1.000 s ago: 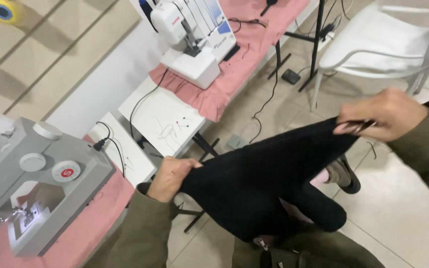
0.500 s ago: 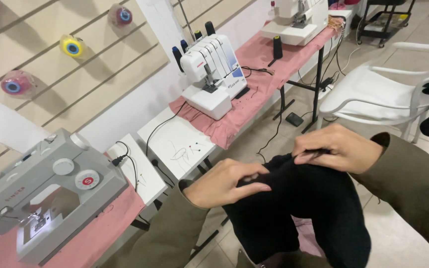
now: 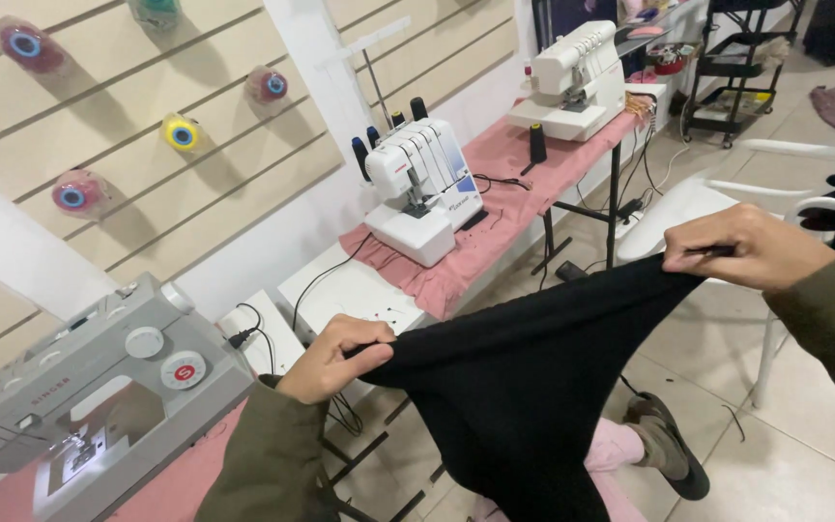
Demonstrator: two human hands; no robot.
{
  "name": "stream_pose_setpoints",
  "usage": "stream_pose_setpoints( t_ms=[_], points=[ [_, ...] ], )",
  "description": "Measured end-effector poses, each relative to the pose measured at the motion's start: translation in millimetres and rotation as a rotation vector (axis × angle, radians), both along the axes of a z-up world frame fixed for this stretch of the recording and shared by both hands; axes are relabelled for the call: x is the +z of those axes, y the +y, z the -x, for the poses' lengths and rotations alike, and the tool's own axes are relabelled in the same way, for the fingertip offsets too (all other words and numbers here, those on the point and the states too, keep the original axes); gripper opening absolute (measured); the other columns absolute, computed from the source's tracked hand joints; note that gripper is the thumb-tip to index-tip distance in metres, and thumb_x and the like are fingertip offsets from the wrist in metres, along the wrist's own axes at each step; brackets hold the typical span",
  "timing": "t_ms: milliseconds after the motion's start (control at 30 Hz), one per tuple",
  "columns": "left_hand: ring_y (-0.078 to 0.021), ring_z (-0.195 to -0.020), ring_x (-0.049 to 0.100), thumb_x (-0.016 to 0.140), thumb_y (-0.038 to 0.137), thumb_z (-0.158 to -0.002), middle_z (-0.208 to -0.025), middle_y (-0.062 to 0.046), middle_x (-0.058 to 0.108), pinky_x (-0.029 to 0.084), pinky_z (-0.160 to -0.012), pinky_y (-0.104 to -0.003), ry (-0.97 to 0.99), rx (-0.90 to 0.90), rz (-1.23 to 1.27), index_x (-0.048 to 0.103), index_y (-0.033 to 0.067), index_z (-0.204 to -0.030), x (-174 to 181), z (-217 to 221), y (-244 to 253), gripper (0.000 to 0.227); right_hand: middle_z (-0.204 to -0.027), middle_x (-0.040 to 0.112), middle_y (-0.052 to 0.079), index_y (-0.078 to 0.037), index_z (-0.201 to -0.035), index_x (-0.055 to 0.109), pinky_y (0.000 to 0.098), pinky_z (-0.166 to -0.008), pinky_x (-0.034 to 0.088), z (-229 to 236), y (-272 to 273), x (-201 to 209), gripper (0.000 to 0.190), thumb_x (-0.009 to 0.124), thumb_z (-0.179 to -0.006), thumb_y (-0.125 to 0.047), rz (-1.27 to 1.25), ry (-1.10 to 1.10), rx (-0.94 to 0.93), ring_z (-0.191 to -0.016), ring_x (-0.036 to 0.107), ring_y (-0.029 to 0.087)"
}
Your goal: Trimming excess threads from a pair of black trousers using thread snips and inspecting the waistband.
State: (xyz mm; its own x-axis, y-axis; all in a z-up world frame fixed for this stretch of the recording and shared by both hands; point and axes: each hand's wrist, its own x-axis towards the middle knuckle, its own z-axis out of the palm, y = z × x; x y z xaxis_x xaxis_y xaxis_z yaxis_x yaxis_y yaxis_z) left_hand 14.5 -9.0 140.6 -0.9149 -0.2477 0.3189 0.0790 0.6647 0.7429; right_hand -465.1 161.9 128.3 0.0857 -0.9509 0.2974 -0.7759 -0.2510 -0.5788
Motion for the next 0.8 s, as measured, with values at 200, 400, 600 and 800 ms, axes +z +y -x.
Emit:
stream_pose_setpoints(
  t_ms=[200,400,600,800],
  points=[
    [-0.0114,-0.070,0.040,0.062,0.022,-0.101,-0.073,-0.001,0.045,0.033,-0.062,-0.030,0.026,0.043,-0.136,0.055,0.0002,-0.084,13,26,19,0.029,-0.068,0.055,0.010,0.005,-0.082,0.051,0.0363,-0.062,0.047,-30,-3,8,0.021,0.067,-0.086,-0.008,0.142,-0.106,0.211,-0.064,0.052,0.020],
    [-0.0074,-0.072,0.042,0.061,0.025,-0.104,-0.075,0.003,0.046,0.035,-0.063,-0.027,-0.055,-0.019,-0.198,0.060,0.0002,-0.090,14,52,26,0.028,-0.077,0.067,0.008,0.003,-0.088,0.061,0.0319,-0.067,0.053,-71,-1,25,0.008,0.066,-0.083,-0.001,0.194,-0.132,0.317,-0.069,0.064,0.019],
    [-0.0097,-0.076,0.061,0.072,0.022,-0.092,-0.085,-0.004,0.067,0.049,-0.071,-0.025,0.058,0.046,0.121,0.066,0.0017,-0.108,47,87,88,0.027,-0.076,0.067,0.009,0.001,-0.090,0.065,0.0315,-0.063,0.053,-105,-1,26,0.009,0.069,-0.084,-0.003,0.166,-0.123,0.313,-0.066,0.065,0.022],
    [-0.0121,-0.074,0.061,0.070,0.018,-0.099,-0.084,-0.007,0.066,0.049,-0.067,-0.027,0.155,0.062,0.142,0.068,0.0000,-0.102,35,88,97,0.018,-0.066,0.064,0.007,0.000,-0.083,0.067,0.0328,-0.054,0.049,-113,2,33,0.015,0.076,-0.084,-0.011,0.240,-0.061,0.410,-0.056,0.062,0.020]
  ],
)
